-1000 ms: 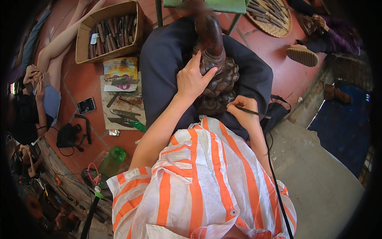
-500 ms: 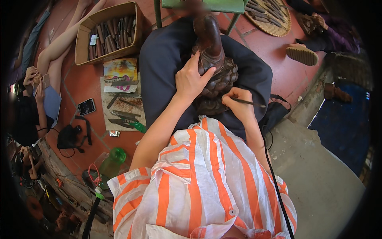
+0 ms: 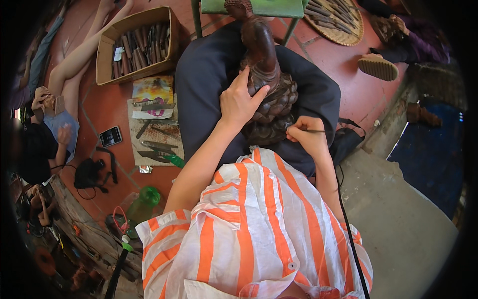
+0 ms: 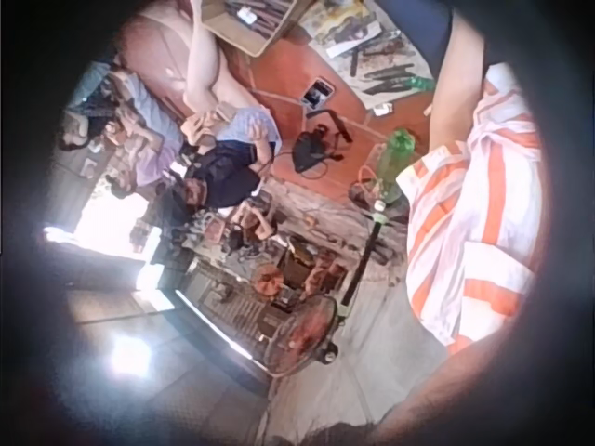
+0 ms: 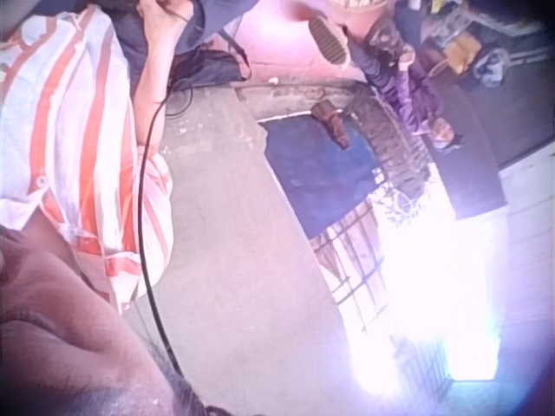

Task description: The person carves a dark wooden sculpture resting on their lap using a small carving knife. They hold the piece with one hand and carefully shape its surface with the other, occasionally rotating the object to access different areas.

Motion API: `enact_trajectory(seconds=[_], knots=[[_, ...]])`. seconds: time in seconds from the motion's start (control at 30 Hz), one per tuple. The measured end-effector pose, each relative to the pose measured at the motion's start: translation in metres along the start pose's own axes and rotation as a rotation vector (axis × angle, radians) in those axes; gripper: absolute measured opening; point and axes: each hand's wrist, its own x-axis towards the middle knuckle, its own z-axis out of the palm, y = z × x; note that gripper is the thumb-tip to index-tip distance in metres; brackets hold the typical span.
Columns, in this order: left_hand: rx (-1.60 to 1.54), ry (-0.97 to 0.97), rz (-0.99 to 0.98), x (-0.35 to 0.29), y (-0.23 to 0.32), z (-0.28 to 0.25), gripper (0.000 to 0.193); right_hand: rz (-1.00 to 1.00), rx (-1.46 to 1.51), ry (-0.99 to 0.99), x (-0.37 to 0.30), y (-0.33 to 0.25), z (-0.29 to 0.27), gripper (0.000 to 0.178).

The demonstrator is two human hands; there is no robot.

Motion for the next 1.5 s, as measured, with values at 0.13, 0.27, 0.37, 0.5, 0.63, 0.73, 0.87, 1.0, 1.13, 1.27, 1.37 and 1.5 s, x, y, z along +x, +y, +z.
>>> enact_trajectory(seconds=[0.13, 0.27, 0.37, 0.5, 0.63, 0.73, 0.87, 1.0, 1.13, 1.27, 1.37, 1.5], knots=[[-0.005, -0.002, 0.013, 0.001, 0.0, 0.001, 0.064, -0.045, -0.065, 0.021, 0.005, 0.001, 0.007, 0.011], [-0.009, 0.003, 0.005, 0.0, 0.002, 0.001, 0.062, -0.019, -0.097, -0.01, -0.002, 0.003, -0.004, 0.011], [-0.008, 0.0, 0.013, 0.0, 0.001, 0.001, 0.062, -0.058, -0.103, -0.016, 0.006, 0.002, 0.002, 0.011], [-0.005, -0.001, -0.001, 0.0, 0.003, 0.001, 0.062, -0.042, -0.15, 0.0, 0.001, 0.01, -0.003, 0.01], [-0.009, 0.006, 0.011, 0.001, 0.002, -0.001, 0.061, -0.033, -0.131, -0.046, 0.005, -0.003, -0.004, 0.011], [-0.02, -0.021, 0.006, 0.002, 0.004, 0.001, 0.06, -0.057, -0.169, -0.004, 0.0, 0.002, -0.003, 0.009], [-0.01, -0.012, -0.003, 0.0, 0.004, 0.0, 0.06, 0.008, 0.046, 0.093, -0.034, -0.02, -0.034, 0.007], [-0.026, -0.024, 0.01, 0.0, 0.004, -0.002, 0.062, -0.038, 0.107, 0.307, -0.066, -0.025, -0.072, 0.007], [-0.103, -0.178, -0.16, 0.009, 0.005, -0.01, 0.08, 0.002, 0.181, 0.381, -0.077, -0.001, -0.082, 0.015], [-0.246, -0.193, -0.221, 0.038, -0.005, -0.013, 0.092, 0.044, 0.179, 0.32, -0.08, 0.016, -0.074, 0.018], [-0.123, -0.06, -0.052, 0.072, 0.004, -0.018, 0.085, 0.038, 0.171, 0.295, -0.075, 0.015, -0.066, 0.015], [0.145, 0.167, 0.339, 0.123, 0.018, -0.023, 0.07, -0.115, 0.167, 0.231, -0.06, 0.02, -0.056, 0.01]])
